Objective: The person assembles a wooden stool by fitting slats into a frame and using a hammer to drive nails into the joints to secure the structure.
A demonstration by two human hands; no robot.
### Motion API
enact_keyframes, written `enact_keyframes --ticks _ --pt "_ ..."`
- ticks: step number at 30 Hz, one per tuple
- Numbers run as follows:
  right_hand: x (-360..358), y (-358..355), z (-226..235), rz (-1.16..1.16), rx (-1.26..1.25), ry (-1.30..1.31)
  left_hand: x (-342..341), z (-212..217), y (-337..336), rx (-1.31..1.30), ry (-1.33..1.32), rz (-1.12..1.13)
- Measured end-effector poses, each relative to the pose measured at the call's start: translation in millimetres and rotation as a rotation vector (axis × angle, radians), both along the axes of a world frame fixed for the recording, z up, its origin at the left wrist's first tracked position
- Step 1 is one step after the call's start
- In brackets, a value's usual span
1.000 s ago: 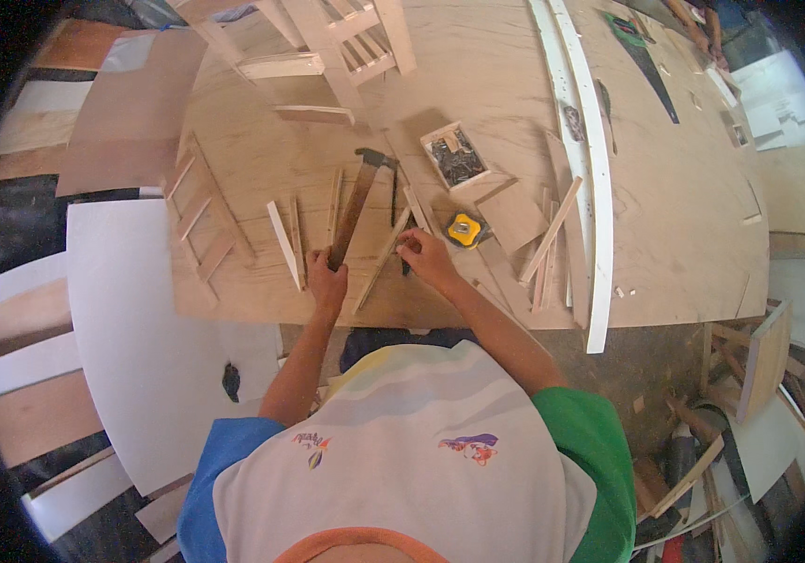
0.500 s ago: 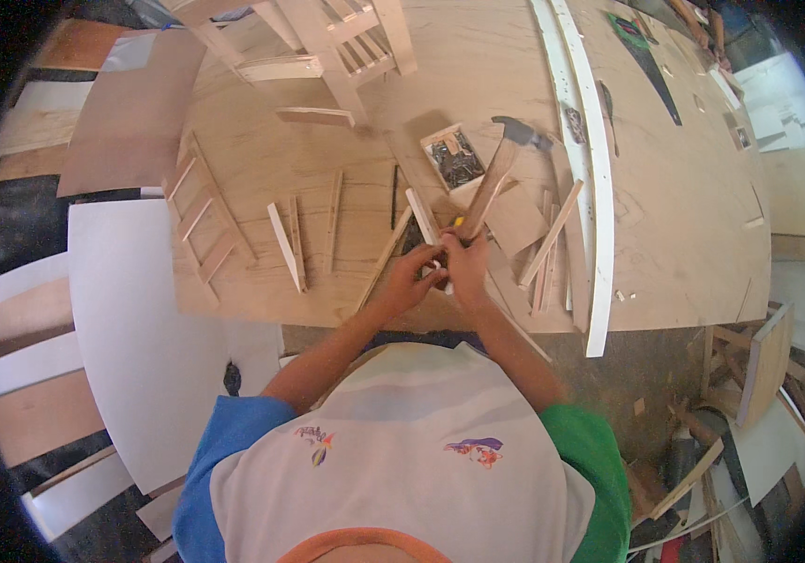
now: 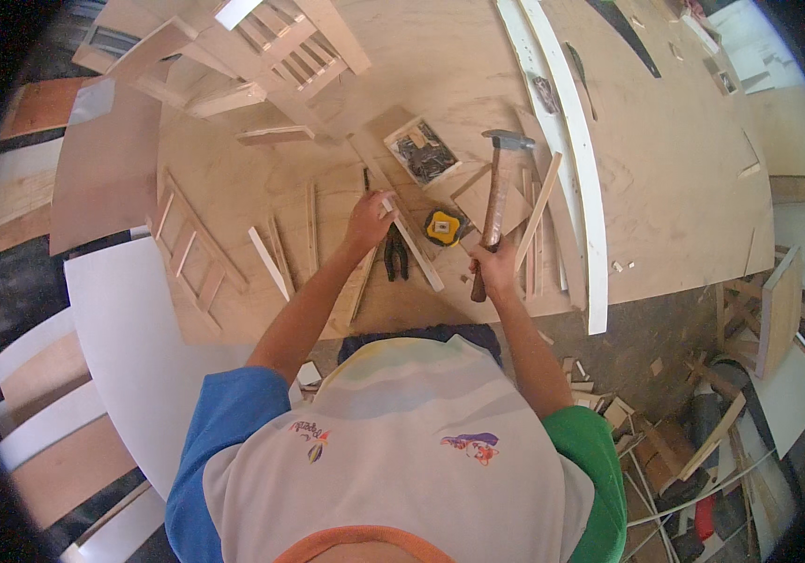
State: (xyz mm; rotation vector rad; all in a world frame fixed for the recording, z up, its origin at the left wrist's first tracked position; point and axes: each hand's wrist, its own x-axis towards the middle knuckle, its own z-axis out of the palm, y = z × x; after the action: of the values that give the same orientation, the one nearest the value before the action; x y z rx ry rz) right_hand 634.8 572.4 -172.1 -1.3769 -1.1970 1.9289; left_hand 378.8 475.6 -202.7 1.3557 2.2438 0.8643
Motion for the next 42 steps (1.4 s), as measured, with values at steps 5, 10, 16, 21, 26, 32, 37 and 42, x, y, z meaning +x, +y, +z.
enact_keyframes --ticks 5,10,16,21,26,32,37,42 --pt "-10.4 0.4 -12.6 0.057 -0.007 -0.014 -5.3 -58.8 -1.7 -0.086 -0.018 0.309" --pt "-14.4 10.5 -14.3 0.073 0.016 -0.043 -11.9 -52.8 14.1 -0.116 -0.249 0.337" --pt "-14.7 22.6 -17.7 0.060 -0.002 -0.069 -24.6 -56.3 32.9 -0.012 -0.325 0.631" --pt "-19.0 31.0 -16.5 0.079 0.023 -0.112 -52.9 -58.6 46.9 0.026 -0.168 0.603" --pt "-28.8 33.3 -18.3 0.061 -0.052 -0.035 -45.5 -27.4 70.6 0.217 0.145 0.332" --pt "-41.1 33.6 -28.7 0.113 -0.027 -0.063 -1.5 -19.2 89.0 0.082 0.273 -0.023" --pt "-44.3 36.7 -35.3 0.139 0.018 -0.091 8.0 -17.1 95.8 -0.012 0.366 -0.106" --pt "-42.8 38.2 -26.0 0.135 -0.006 -0.089 2.1 -14.3 100.3 -0.177 0.217 -0.085"
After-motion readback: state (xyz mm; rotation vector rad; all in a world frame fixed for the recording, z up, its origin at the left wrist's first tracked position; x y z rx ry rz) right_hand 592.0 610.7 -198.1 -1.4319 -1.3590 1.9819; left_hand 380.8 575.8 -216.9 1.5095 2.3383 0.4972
